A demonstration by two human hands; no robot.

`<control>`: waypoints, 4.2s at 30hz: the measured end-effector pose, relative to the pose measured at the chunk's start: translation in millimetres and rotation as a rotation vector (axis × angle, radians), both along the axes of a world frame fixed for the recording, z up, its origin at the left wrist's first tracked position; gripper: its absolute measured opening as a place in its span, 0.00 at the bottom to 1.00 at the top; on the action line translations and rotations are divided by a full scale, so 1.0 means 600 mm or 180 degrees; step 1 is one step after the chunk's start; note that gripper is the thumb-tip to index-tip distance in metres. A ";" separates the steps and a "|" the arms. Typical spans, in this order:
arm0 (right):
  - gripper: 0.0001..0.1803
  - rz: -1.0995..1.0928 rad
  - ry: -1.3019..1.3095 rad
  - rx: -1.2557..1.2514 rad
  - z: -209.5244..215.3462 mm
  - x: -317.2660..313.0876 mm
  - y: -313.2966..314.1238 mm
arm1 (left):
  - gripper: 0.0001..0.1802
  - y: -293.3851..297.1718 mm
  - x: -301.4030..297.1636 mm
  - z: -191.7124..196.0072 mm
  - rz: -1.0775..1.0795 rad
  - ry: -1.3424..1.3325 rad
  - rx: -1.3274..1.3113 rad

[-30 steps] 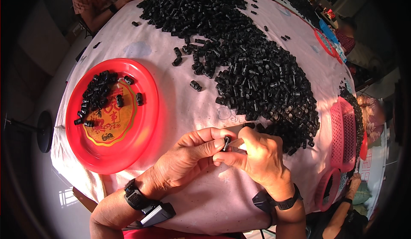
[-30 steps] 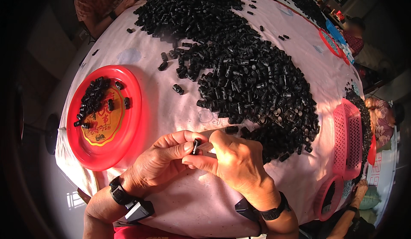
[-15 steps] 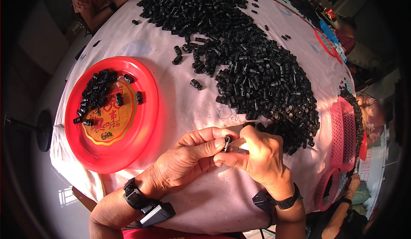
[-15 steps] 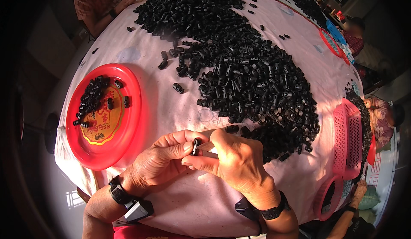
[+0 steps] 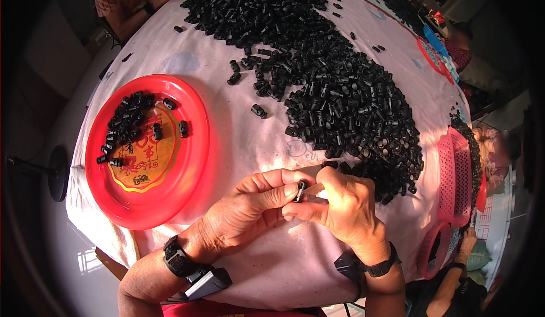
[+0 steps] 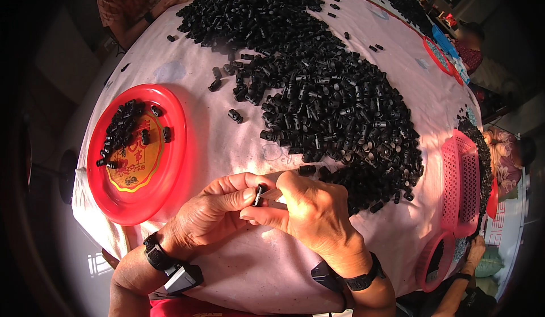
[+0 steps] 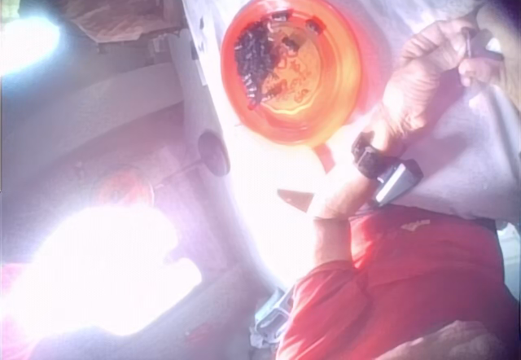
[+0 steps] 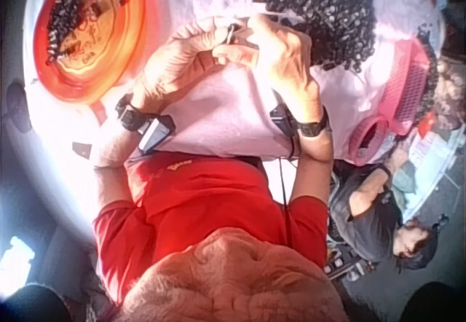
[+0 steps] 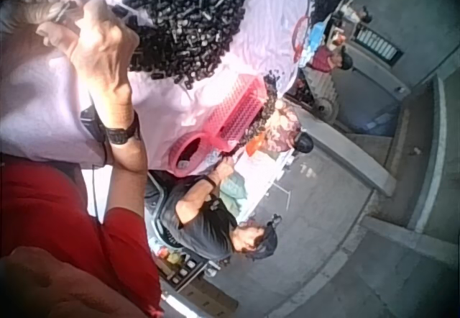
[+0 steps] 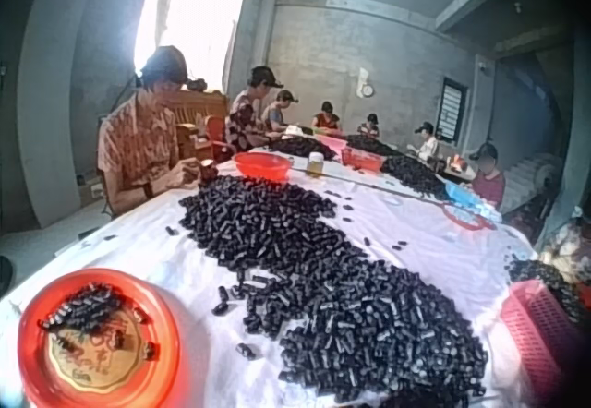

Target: Sorting small black plastic components at a workshop table with other workers.

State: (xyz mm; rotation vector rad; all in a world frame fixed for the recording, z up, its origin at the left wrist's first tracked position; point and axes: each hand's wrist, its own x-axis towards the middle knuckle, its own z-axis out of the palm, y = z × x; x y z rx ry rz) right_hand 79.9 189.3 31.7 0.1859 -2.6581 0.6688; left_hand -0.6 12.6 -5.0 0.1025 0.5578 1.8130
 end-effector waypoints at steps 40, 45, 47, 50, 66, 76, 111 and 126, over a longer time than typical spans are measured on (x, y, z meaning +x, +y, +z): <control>0.30 -0.0039 -0.0127 -0.0169 -0.007 0.004 0.003 | 0.17 0.001 0.002 -0.001 0.0062 0.0000 0.0109; 0.30 -0.0050 -0.0102 -0.0159 -0.003 0.003 0.000 | 0.17 0.002 0.002 0.000 0.0075 0.0024 0.0085; 0.30 -0.0083 -0.0175 -0.0072 0.000 0.004 0.000 | 0.16 0.002 0.002 0.000 0.0073 0.0056 0.0122; 0.29 -0.0082 -0.0196 -0.0108 0.002 0.004 -0.001 | 0.16 0.001 0.002 0.000 0.0075 0.0105 0.0126; 0.27 -0.0130 -0.0173 0.0029 -0.001 0.003 0.001 | 0.15 0.002 -0.003 -0.005 0.0020 0.0098 0.0021; 0.23 -0.0011 0.0114 -0.0136 -0.002 0.003 0.000 | 0.13 0.000 0.003 0.013 0.0179 0.0024 -0.0267; 0.18 0.0336 0.0485 -0.0822 -0.010 0.001 -0.002 | 0.13 0.008 0.008 0.023 0.0599 0.0228 -0.0452; 0.21 0.0385 0.0970 0.0102 -0.014 0.009 -0.002 | 0.14 -0.004 0.008 0.013 0.0534 0.0030 -0.0519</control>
